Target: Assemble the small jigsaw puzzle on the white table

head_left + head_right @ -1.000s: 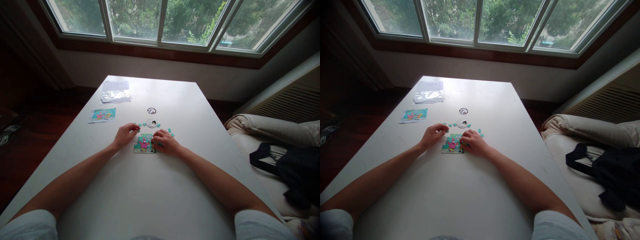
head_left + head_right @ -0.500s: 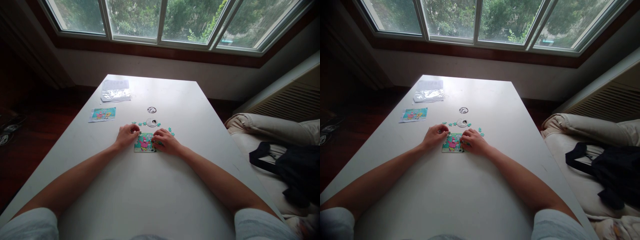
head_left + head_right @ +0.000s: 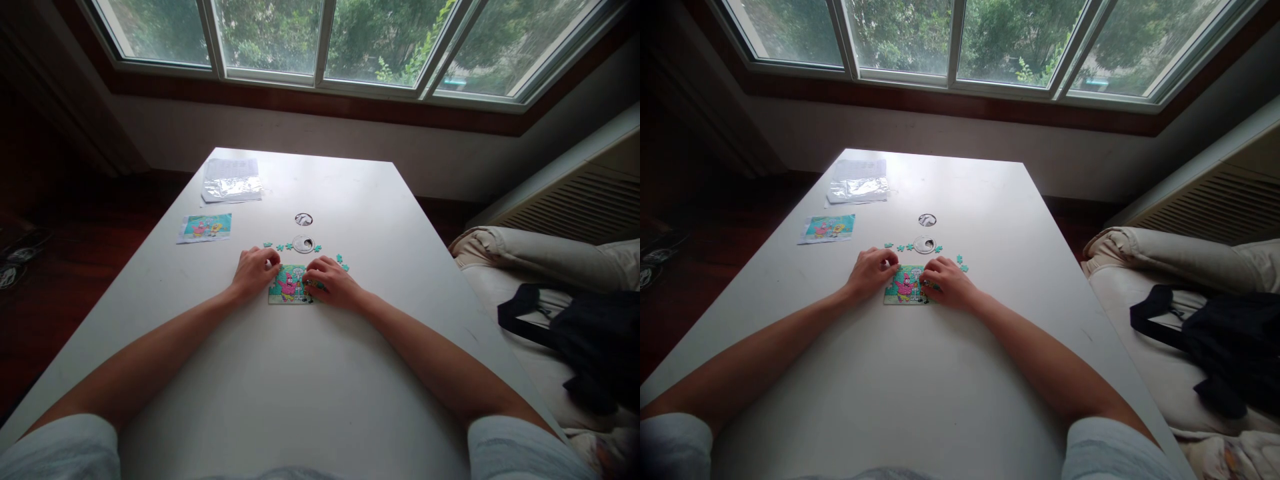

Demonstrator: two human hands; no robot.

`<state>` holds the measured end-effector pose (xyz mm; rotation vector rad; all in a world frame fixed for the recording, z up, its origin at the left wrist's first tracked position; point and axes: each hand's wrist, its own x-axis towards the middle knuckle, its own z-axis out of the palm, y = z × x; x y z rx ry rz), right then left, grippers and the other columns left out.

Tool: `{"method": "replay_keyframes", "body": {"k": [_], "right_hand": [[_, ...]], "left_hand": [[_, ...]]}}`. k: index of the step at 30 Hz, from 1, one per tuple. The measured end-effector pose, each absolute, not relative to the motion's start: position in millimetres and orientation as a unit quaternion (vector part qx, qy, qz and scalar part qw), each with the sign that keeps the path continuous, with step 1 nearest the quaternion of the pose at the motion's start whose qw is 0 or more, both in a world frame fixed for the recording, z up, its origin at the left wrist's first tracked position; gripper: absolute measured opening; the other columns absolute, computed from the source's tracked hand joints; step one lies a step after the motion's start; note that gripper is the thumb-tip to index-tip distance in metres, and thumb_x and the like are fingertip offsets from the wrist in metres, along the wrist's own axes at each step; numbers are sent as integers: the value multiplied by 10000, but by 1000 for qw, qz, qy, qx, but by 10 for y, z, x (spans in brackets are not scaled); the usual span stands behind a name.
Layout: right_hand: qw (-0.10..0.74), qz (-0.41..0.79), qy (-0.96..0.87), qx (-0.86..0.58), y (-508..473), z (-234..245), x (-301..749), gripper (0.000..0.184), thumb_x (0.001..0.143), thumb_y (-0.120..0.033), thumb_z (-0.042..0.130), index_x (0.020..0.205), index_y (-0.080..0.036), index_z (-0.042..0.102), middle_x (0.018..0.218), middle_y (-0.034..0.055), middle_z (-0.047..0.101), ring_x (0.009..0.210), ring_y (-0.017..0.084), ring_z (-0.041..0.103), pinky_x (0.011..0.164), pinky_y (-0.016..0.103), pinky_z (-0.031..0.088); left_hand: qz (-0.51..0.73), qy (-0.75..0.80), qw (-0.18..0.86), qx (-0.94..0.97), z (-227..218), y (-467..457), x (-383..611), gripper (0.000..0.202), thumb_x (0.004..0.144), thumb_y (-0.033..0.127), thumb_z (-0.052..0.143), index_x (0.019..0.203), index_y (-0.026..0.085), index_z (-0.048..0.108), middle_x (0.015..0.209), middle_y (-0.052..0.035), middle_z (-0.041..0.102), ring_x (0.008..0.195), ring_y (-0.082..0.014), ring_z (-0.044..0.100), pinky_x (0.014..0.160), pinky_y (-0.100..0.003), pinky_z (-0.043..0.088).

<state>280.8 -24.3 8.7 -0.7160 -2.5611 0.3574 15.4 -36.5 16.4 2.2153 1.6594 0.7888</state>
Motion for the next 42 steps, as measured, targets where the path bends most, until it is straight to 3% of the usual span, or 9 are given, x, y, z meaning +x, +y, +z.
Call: {"method": "replay_keyframes", "body": {"k": [3,10,20,30,35,42], "right_hand": [[228,131,-930,-258,-241,83,2809,142,942,-331,618,1040,-245,673,1031,90,633,983,243,530,893,404,440],[227,127,-930,-260,-241,67,2803,135,943,-330,614,1033,-245,670,1031,88,631,979,242,523,891,405,438],[227,127,-932,-253,-238,82,2811,144,957,-333,594,1044,-246,669,1037,89,631,985,243,519,894,408,435],[230,125,-933,-248,-231,59,2827,155,962,-345,589,1035,-239,674,1040,94,636,979,240,525,893,406,439],[231,127,-933,-244,-233,76,2831,151,963,-338,593,1042,-239,674,1025,91,636,973,239,526,880,399,441],[234,130,-932,-244,-243,94,2822,140,969,-329,586,1017,-235,678,1008,91,637,970,233,534,877,393,441]], "left_hand": [[264,571,128,767,161,-367,154,87,861,264,622,915,265,691,843,1,728,877,-230,623,887,-412,398],[252,556,117,783,138,-358,142,92,866,253,618,856,254,709,859,-16,710,901,-243,620,857,-397,403],[281,544,113,783,133,-301,38,209,903,203,549,980,267,732,952,-30,721,959,-234,611,941,-411,422],[236,468,95,847,135,-218,-59,234,892,179,586,878,297,789,1036,-43,677,1040,-240,545,937,-410,425],[297,505,91,805,167,-142,-194,317,912,142,499,1047,272,755,1039,-45,657,992,-217,564,937,-395,452],[251,545,65,797,172,-37,-536,349,819,74,483,929,257,759,988,-40,669,950,-227,561,924,-390,448]]}}
